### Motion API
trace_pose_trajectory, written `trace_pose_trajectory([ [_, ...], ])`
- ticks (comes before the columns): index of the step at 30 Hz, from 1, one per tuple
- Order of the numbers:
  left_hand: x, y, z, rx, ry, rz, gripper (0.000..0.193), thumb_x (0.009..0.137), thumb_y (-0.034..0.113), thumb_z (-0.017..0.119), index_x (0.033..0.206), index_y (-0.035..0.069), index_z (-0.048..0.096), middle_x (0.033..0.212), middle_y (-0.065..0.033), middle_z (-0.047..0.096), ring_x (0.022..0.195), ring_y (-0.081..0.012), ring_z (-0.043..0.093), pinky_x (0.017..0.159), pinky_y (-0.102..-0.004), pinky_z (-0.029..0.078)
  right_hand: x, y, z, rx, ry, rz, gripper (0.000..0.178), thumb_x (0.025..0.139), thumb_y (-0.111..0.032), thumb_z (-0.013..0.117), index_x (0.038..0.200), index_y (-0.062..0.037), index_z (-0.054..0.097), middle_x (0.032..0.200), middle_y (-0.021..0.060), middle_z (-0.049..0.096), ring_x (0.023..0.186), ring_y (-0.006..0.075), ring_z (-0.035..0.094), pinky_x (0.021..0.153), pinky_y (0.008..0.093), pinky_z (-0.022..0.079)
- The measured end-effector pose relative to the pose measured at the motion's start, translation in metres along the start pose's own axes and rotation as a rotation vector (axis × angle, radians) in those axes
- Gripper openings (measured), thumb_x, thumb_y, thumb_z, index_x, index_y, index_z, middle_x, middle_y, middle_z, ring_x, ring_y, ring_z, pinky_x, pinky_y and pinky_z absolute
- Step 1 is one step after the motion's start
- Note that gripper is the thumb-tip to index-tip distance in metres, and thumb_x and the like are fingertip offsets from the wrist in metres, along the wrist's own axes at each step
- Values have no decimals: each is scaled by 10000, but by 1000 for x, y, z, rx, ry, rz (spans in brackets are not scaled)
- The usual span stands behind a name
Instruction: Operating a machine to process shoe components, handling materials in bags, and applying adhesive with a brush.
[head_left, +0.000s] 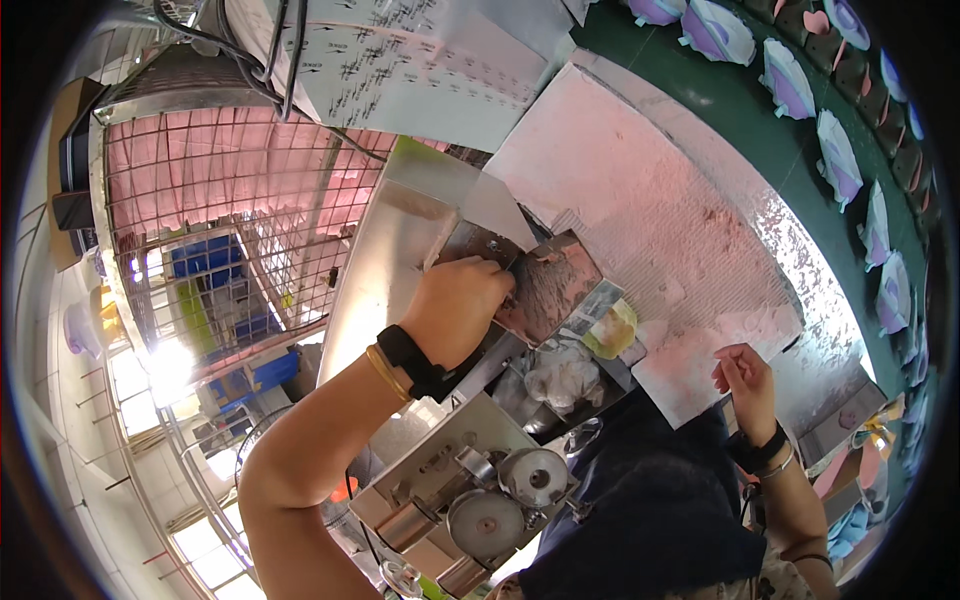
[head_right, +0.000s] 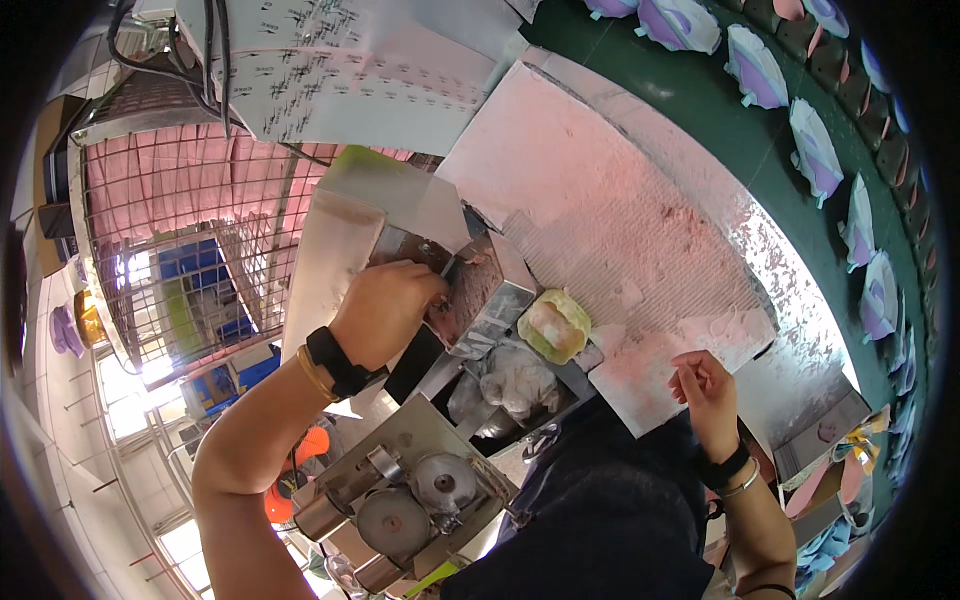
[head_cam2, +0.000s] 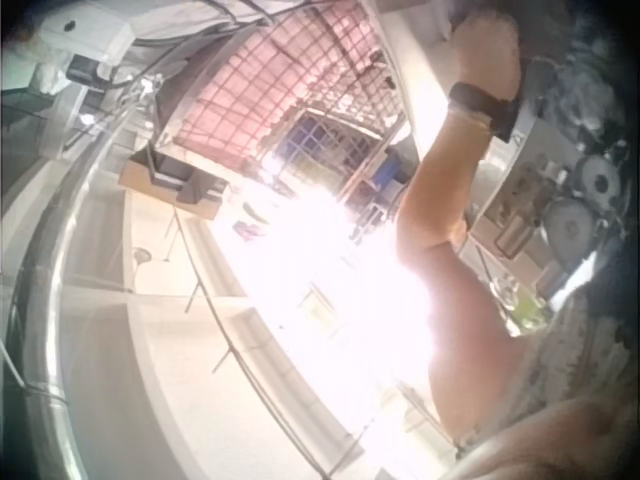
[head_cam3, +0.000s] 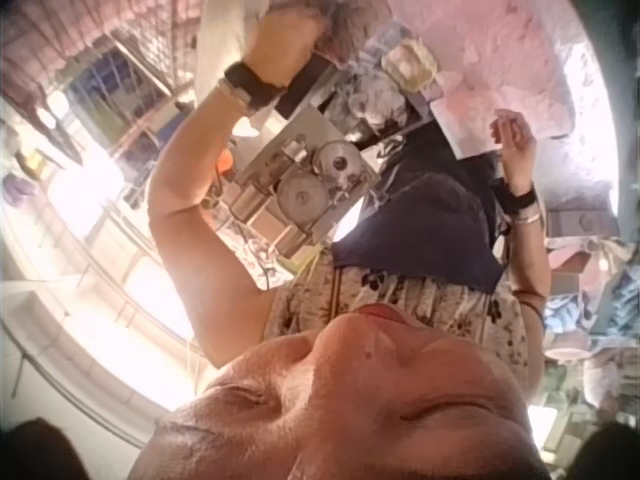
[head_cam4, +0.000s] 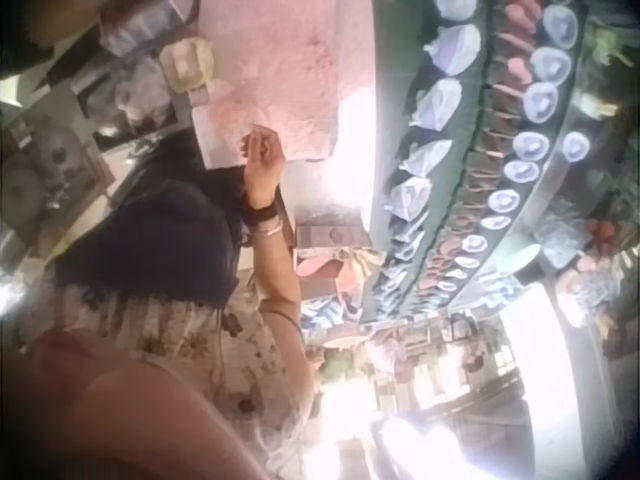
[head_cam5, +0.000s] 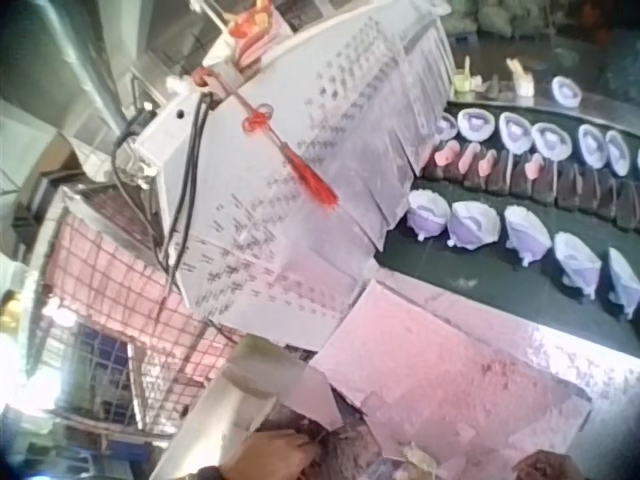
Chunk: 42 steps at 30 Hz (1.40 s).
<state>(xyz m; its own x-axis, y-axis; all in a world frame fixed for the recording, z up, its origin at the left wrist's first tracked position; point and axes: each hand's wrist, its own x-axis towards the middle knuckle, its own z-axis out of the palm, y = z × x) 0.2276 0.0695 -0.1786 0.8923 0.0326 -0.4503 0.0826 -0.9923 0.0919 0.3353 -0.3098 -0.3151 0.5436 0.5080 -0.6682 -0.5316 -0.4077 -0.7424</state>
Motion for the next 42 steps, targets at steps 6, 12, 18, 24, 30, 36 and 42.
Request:
trace_pose_trajectory([
  [6,7,-6,-6,-12,-149,12,149,740,77,599,854,109,689,813,-64,668,844,-258,646,726,-382,516,0,3,-4,-12,-16,10,115,975,-83,522,1002,-13,609,738,20,611,625,67,549,588,212,456],
  [12,5,-3,-16,-187,-172,-4,103,783,84,600,847,93,680,800,-96,674,801,-304,645,708,-423,512,1,3,-7,-12,1,2,109,975,-80,516,993,-25,608,737,19,592,618,70,532,583,208,443],
  [18,2,-5,-18,-361,-144,-33,119,791,63,583,854,69,684,787,-126,676,777,-339,643,707,-423,507,4,-2,-8,13,-10,-17,111,980,-90,520,995,-20,604,736,19,589,620,69,531,573,207,435],
  [24,0,-8,-23,-544,-185,-101,105,823,60,604,874,55,695,827,-121,699,786,-292,679,727,-354,526,4,-4,-10,-7,4,-4,111,982,-91,519,991,-19,603,730,19,585,619,66,530,572,209,434],
  [30,-4,-10,-18,-663,-188,-165,93,839,62,643,908,51,704,841,-90,712,801,-212,684,746,-313,521,8,-6,-8,-3,-6,-26,113,982,-95,522,993,-16,602,732,18,586,619,68,531,576,209,436],
  [36,-9,-6,-20,-869,-215,-264,91,871,68,654,935,25,703,875,-66,718,831,-151,678,788,-286,522,8,-16,-6,8,1,-14,113,978,-84,520,1000,-12,603,738,19,590,620,70,536,579,208,441],
  [42,-11,-4,-23,-1006,-253,-296,103,889,50,648,959,-16,686,906,-64,714,873,-116,667,823,-262,518,10,-18,-10,1,12,-25,114,974,-80,521,1004,-8,603,737,23,589,617,73,537,578,210,443],
])
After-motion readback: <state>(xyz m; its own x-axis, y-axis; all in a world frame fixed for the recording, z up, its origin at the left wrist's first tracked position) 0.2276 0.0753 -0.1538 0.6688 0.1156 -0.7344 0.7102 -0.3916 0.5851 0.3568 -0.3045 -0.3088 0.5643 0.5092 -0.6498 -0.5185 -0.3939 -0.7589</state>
